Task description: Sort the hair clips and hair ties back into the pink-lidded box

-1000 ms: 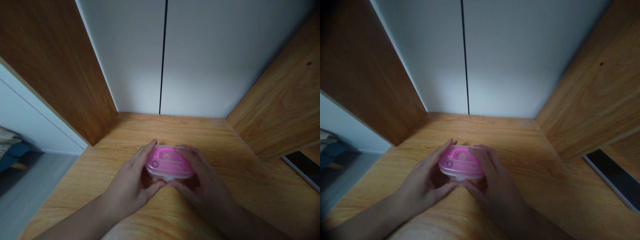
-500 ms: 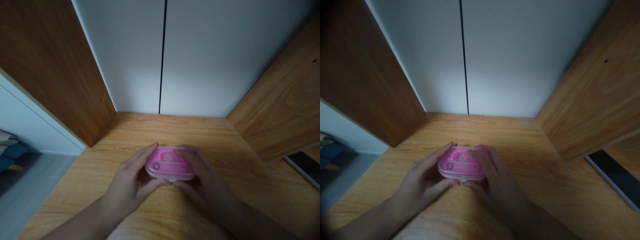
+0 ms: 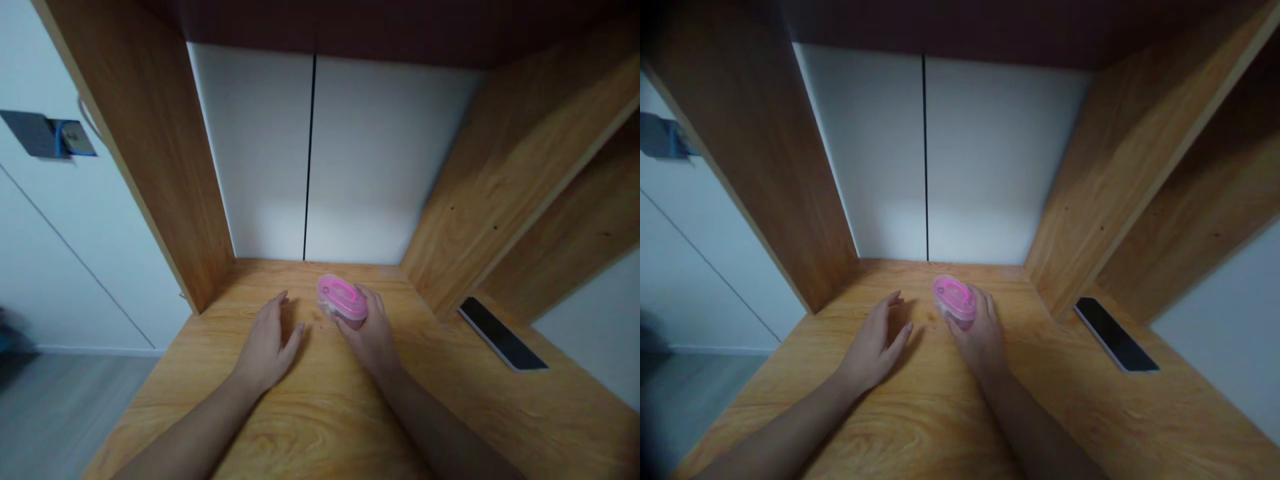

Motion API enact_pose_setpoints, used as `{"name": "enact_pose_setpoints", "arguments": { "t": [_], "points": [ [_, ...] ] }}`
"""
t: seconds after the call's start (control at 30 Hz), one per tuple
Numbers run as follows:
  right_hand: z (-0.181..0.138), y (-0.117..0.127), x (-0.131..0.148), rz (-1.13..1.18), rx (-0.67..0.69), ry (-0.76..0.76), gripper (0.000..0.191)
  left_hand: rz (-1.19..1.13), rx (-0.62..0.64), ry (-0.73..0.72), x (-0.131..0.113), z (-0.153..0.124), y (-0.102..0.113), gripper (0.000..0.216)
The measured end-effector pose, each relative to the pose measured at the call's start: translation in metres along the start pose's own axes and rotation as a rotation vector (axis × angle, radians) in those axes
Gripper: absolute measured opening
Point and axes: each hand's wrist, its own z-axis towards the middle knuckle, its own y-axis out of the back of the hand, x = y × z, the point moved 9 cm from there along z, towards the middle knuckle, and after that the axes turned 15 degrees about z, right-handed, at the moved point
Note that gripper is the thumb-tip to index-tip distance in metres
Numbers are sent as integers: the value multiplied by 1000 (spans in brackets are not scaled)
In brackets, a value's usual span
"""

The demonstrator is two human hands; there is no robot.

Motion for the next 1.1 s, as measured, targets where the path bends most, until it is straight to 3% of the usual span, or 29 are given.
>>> {"name": "enact_pose_setpoints", "arguments": {
  "t": [0.13,0.3,0.4,0.5,0.73,1.0,1.1],
  "points": [
    [8,44,-20,-67,-205,-45,64,130,-14,21,-1,4,1,38],
    [10,111,-54,-187,-570,-124,73,198,-3,25,-3,7,-2,35],
    [6,128,-64,-239,-698,-153,76,221,23,14,-5,8,-5,35],
    [0,136,-64,-274,-806,-139,93,237,31,-6,-10,6,-7,36],
    [5,143,-70,-312,-841,-141,128,239,30,-74,-18,-2,-5,43],
    [9,144,-91,-281,-782,-309,138,-246,56,-26,-6,7,7,24],
    [8,145,-95,-287,-770,-357,138,-250,88,-81,-10,6,6,26]
  ]
}}
